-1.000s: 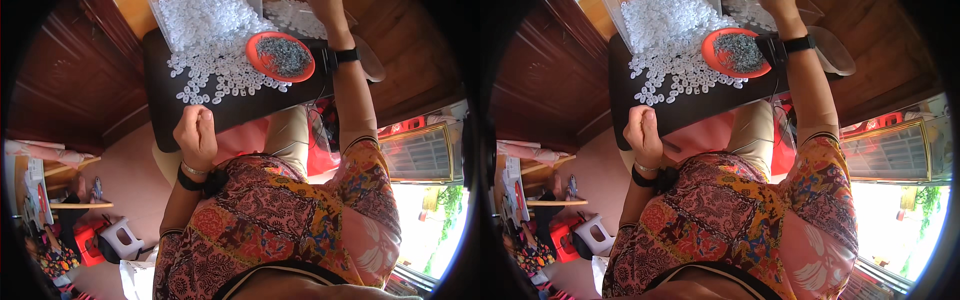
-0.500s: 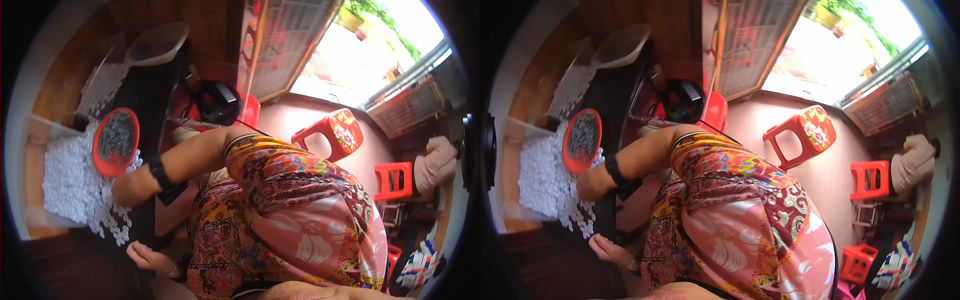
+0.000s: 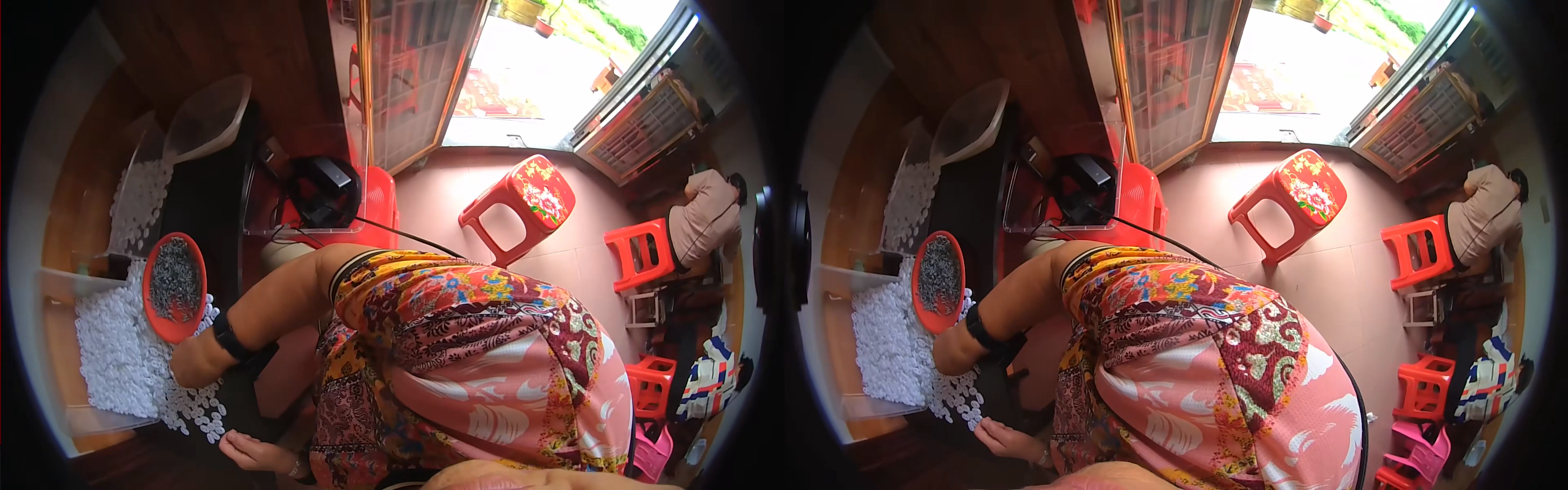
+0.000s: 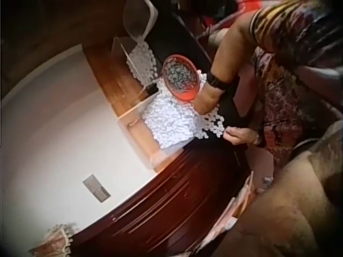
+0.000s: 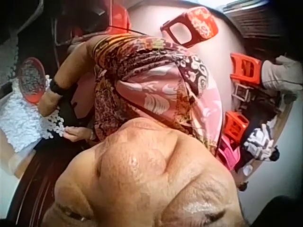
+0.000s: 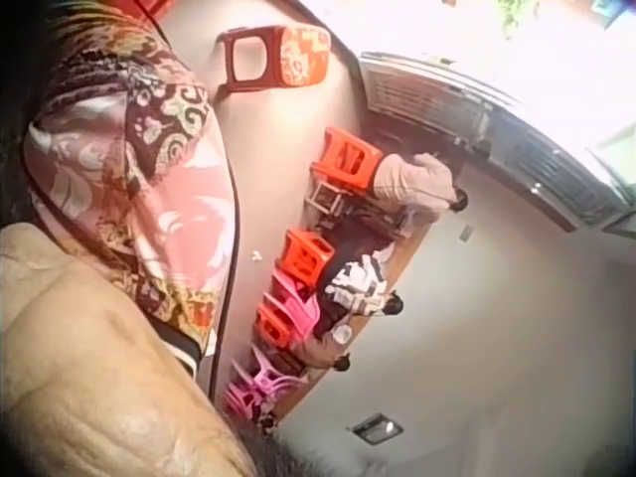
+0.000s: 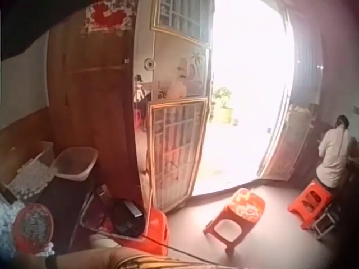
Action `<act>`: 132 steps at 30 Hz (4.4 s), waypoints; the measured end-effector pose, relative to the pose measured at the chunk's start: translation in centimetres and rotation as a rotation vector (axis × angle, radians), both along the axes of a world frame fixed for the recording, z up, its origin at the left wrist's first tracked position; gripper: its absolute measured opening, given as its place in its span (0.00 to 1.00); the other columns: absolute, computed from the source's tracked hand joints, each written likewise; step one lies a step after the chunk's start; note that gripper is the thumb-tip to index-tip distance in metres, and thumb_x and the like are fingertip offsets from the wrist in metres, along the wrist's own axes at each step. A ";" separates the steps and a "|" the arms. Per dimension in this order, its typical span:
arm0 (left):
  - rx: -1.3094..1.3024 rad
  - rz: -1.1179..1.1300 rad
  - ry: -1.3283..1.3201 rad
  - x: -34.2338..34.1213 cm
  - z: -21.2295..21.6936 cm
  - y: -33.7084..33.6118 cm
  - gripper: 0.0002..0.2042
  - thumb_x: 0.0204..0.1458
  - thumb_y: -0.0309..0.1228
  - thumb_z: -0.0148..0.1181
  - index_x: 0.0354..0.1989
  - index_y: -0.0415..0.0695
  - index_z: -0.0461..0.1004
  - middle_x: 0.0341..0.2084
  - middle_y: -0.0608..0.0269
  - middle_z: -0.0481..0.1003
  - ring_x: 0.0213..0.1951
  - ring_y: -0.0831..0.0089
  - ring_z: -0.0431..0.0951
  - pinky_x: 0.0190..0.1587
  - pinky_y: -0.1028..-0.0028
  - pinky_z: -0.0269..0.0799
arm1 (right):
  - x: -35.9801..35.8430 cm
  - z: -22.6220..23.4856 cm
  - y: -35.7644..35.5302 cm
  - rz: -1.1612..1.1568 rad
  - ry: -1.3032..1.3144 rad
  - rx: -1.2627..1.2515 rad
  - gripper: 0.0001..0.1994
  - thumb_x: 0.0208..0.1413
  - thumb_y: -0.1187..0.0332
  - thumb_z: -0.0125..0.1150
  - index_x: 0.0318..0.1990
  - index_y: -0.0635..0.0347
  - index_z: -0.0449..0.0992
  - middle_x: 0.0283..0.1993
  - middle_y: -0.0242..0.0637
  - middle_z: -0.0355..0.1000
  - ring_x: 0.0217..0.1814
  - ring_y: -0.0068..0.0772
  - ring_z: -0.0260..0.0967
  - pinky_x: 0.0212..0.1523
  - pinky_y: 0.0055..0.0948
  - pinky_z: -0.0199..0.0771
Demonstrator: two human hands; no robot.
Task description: The recorder is assembling small hardware components by inserting metal pins into white plastic rings.
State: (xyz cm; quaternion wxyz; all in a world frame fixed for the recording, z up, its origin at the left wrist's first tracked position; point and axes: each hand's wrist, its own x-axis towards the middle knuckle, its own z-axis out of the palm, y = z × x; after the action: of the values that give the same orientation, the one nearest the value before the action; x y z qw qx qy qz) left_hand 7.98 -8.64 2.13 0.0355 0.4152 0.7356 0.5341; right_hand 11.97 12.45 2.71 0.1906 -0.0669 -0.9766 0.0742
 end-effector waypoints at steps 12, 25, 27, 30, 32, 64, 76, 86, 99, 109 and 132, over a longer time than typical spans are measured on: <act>0.054 -0.016 0.176 -1.4 -1.8 0.3 0.13 0.57 0.33 0.46 0.30 0.33 0.65 0.16 0.61 0.60 0.19 0.71 0.59 0.22 0.70 0.54 | 2.8 3.2 -0.9 -0.064 0.085 0.059 0.07 0.44 0.70 0.55 0.26 0.61 0.79 0.29 0.46 0.75 0.32 0.49 0.74 0.33 0.41 0.73; -0.038 0.065 0.263 -7.1 -4.0 5.9 0.13 0.54 0.33 0.46 0.30 0.33 0.68 0.24 0.44 0.71 0.27 0.50 0.69 0.33 0.60 0.63 | 1.6 3.5 2.9 -0.041 0.107 0.157 0.06 0.40 0.71 0.58 0.26 0.62 0.79 0.28 0.46 0.75 0.32 0.49 0.73 0.32 0.41 0.73; -0.025 0.068 0.260 -7.2 -3.7 5.8 0.13 0.53 0.34 0.46 0.30 0.33 0.68 0.24 0.42 0.71 0.28 0.49 0.69 0.34 0.59 0.63 | 1.7 4.0 2.4 -0.020 0.103 0.180 0.06 0.40 0.72 0.59 0.26 0.63 0.79 0.28 0.46 0.75 0.31 0.48 0.73 0.31 0.41 0.73; -0.043 0.064 0.273 -7.0 -3.3 5.7 0.14 0.53 0.34 0.46 0.30 0.33 0.69 0.24 0.42 0.71 0.28 0.48 0.69 0.34 0.59 0.63 | 2.0 4.4 1.9 -0.051 0.071 0.181 0.06 0.39 0.72 0.59 0.26 0.62 0.79 0.28 0.45 0.75 0.32 0.48 0.74 0.32 0.41 0.73; -0.027 0.063 0.260 -7.1 -3.3 5.8 0.14 0.53 0.34 0.46 0.30 0.33 0.68 0.24 0.41 0.71 0.28 0.48 0.69 0.34 0.59 0.62 | 1.7 4.3 1.9 -0.027 0.077 0.203 0.06 0.39 0.72 0.59 0.26 0.62 0.79 0.28 0.45 0.75 0.32 0.48 0.74 0.32 0.41 0.73; 0.017 0.110 0.189 -6.7 -3.9 4.3 0.05 0.50 0.28 0.54 0.27 0.40 0.68 0.18 0.55 0.69 0.20 0.60 0.70 0.25 0.68 0.64 | -1.4 1.3 6.0 0.166 -0.045 -0.042 0.09 0.46 0.66 0.59 0.35 0.57 0.76 0.33 0.41 0.72 0.36 0.45 0.70 0.38 0.38 0.70; 0.013 -0.041 -0.072 -6.7 -2.3 4.1 0.05 0.50 0.27 0.54 0.26 0.38 0.68 0.14 0.61 0.64 0.17 0.74 0.63 0.22 0.74 0.60 | -0.7 -0.4 3.0 0.226 -0.073 -0.137 0.06 0.48 0.68 0.58 0.31 0.60 0.72 0.31 0.39 0.69 0.33 0.45 0.69 0.34 0.38 0.68; -0.027 -0.068 -0.101 -6.1 -0.9 3.7 0.07 0.51 0.29 0.53 0.26 0.39 0.69 0.14 0.59 0.66 0.16 0.71 0.66 0.22 0.73 0.61 | -0.3 0.7 2.0 0.179 -0.137 -0.312 0.05 0.50 0.72 0.57 0.34 0.61 0.72 0.28 0.37 0.72 0.29 0.34 0.70 0.30 0.28 0.66; 0.274 -0.240 -0.466 -4.3 -1.0 6.3 0.12 0.59 0.35 0.47 0.29 0.38 0.66 0.17 0.69 0.64 0.19 0.83 0.62 0.22 0.80 0.59 | -1.0 0.8 -3.6 0.132 0.333 -1.702 0.03 0.54 0.76 0.58 0.36 0.64 0.74 0.32 0.33 0.73 0.36 0.21 0.69 0.40 0.20 0.70; 0.213 -0.245 -0.516 -4.2 -0.9 5.6 0.10 0.59 0.35 0.46 0.33 0.40 0.66 0.20 0.71 0.64 0.21 0.86 0.60 0.23 0.85 0.56 | 0.9 1.1 -3.5 -0.011 0.185 -1.352 0.07 0.53 0.71 0.59 0.36 0.65 0.75 0.32 0.28 0.72 0.35 0.15 0.65 0.38 0.17 0.65; 0.148 -0.236 -0.805 -5.3 -0.4 5.6 0.07 0.52 0.30 0.51 0.25 0.41 0.70 0.14 0.72 0.64 0.16 0.87 0.59 0.19 0.84 0.51 | -1.7 2.8 14.5 0.038 -0.205 0.095 0.08 0.47 0.65 0.54 0.32 0.54 0.78 0.30 0.37 0.75 0.34 0.40 0.72 0.36 0.36 0.71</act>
State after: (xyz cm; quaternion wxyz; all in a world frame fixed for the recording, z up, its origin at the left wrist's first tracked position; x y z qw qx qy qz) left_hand 2.72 -2.99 1.75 0.3508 0.2566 0.5701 0.6972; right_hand 10.27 26.97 5.46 0.0914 -0.0463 -0.9944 0.0243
